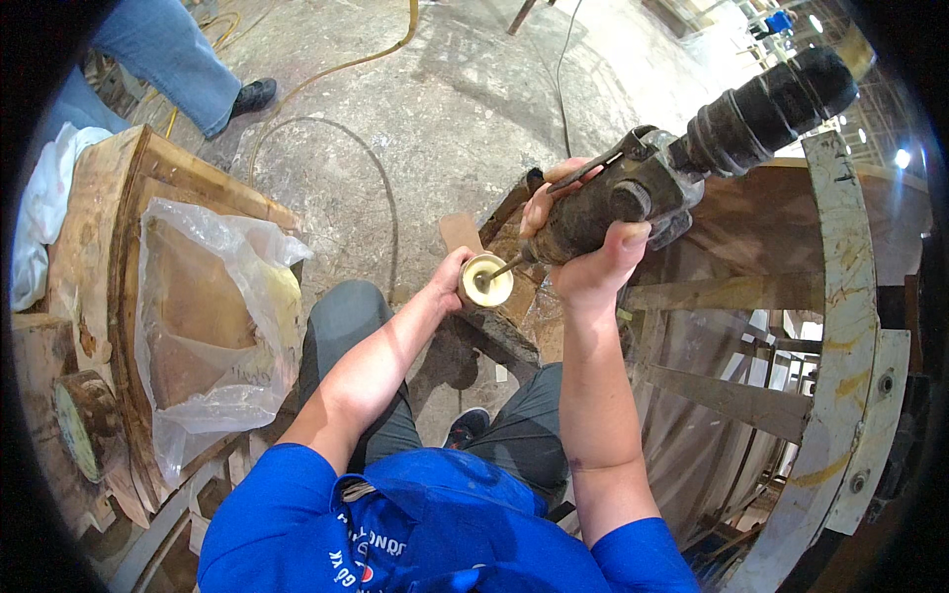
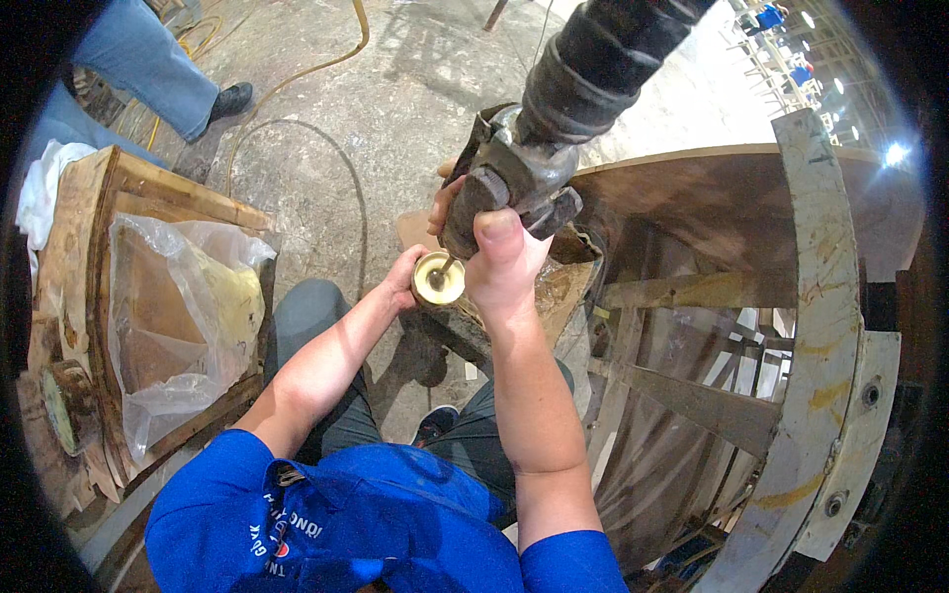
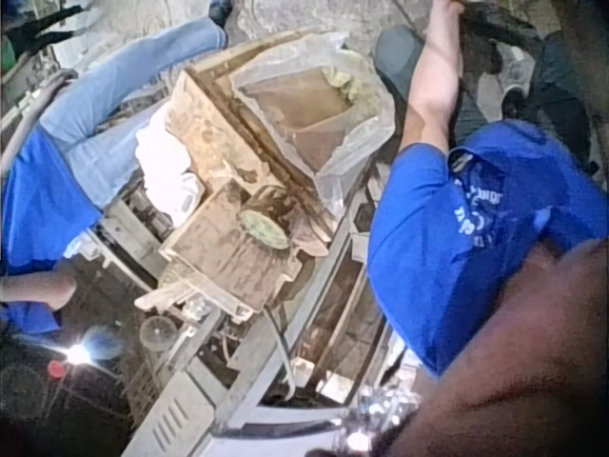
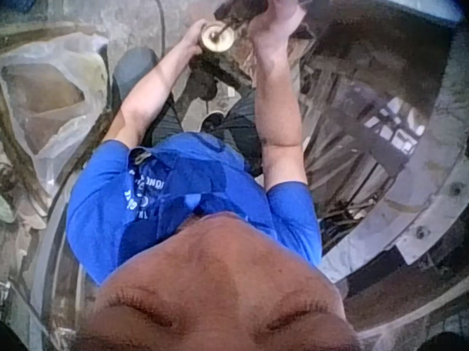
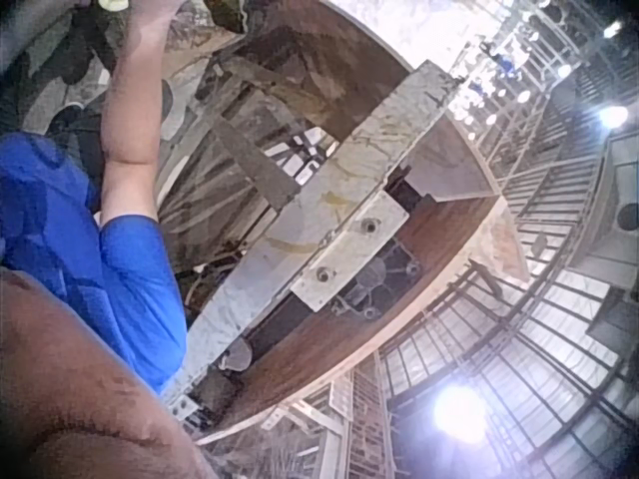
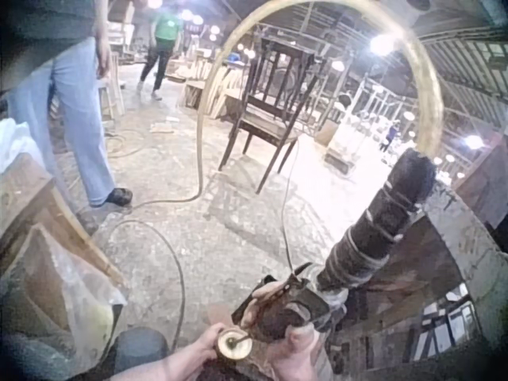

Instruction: The person prepares a yellow adhesive by mixing liquids in a cup and stirring it with a stick. They then use a power drill to mix the adhesive further. Finally, the person applies the adhesive to the joints of a wooden chair frame using a small brush.

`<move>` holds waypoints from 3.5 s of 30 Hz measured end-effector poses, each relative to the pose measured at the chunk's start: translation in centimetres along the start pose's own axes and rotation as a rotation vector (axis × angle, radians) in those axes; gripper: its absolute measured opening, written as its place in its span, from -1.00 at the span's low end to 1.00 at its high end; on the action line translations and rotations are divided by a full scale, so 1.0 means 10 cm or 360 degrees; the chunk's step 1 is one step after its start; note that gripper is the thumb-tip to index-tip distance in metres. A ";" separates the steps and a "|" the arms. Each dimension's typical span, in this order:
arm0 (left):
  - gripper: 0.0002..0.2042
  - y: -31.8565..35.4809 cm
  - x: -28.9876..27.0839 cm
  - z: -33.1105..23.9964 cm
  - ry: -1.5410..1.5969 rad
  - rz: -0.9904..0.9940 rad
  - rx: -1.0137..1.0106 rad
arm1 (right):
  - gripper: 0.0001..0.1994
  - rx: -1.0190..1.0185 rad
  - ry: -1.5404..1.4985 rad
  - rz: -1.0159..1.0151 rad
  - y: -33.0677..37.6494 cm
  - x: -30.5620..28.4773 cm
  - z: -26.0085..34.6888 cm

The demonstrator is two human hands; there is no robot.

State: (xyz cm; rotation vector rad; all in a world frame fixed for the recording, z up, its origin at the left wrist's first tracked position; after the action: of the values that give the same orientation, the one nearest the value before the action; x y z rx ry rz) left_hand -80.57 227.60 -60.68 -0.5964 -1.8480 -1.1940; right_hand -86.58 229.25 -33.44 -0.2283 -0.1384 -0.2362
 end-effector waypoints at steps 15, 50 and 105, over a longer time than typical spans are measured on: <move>-0.71 0.07 0.07 0.00 -0.0018 -0.0056 0.0057 | -0.20 -0.0004 -0.0047 0.0019 0.02 -0.01 0.06; -0.68 -0.02 -0.03 -0.03 0.0049 -0.0049 0.0098 | -0.27 -0.0103 -0.0073 0.0076 -0.02 -0.05 0.08; -0.59 0.08 0.12 -0.10 0.0047 -0.0094 0.0212 | 0.09 -0.0839 -0.0596 -0.0312 0.05 -0.31 0.17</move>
State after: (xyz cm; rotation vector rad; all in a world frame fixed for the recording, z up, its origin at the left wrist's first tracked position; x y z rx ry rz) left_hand -80.21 227.01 -59.06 -0.4502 -1.9144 -1.1019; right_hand -89.57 230.82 -32.43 -0.7864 -0.4726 -0.4226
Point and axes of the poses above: each hand's wrist, its own y-axis away from the middle knuckle, its own x-axis out of the palm, z = x × y, the point moved 2 cm from there along -y, towards the middle knuckle, and after that the axes turned 5 degrees about x, right-handed, at the moved point
